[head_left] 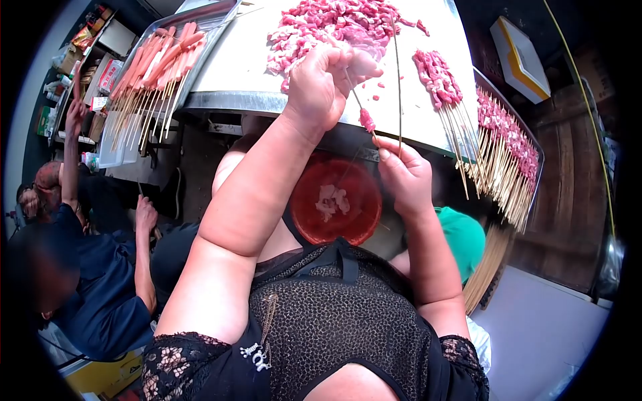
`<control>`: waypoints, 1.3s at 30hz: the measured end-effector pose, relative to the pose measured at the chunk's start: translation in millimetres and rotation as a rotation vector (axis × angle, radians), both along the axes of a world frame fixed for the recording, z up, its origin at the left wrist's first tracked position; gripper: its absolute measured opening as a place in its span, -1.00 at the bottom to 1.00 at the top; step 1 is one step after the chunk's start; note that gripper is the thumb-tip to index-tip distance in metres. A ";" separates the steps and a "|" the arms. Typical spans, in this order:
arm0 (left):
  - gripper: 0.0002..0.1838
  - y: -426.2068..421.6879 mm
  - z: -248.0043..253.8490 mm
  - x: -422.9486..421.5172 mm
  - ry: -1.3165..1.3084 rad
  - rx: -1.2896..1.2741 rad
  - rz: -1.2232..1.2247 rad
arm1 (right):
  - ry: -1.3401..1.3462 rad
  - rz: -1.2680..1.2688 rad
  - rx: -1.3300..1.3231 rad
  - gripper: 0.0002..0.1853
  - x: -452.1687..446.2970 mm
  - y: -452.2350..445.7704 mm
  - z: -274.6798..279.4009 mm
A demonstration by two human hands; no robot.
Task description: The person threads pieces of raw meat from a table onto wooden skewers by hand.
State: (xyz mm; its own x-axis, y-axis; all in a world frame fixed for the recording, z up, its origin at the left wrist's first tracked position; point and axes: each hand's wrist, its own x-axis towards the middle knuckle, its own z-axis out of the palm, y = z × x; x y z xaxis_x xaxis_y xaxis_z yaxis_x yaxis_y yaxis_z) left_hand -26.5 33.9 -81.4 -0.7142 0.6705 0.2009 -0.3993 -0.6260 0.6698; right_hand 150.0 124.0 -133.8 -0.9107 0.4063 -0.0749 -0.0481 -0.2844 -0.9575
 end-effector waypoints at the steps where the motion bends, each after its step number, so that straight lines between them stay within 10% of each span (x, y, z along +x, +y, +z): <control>1: -0.73 0.1 0.0 -0.7 0.001 0.013 -0.004 | -0.007 0.050 -0.129 -0.77 -0.2 0.2 0.1; 20: -0.70 -9.1 14.4 -0.2 0.060 -0.099 -0.156 | 0.023 0.063 -0.487 -0.74 -1.9 -11.8 1.5; 26: -0.58 -25.6 9.2 -6.4 -0.019 -0.345 -0.127 | 0.037 -0.225 0.089 -0.76 -1.6 -0.7 -4.3; 39: -0.76 -9.3 10.0 4.5 -0.109 -0.091 0.166 | -0.058 -0.151 0.188 -0.76 -2.2 -21.5 1.2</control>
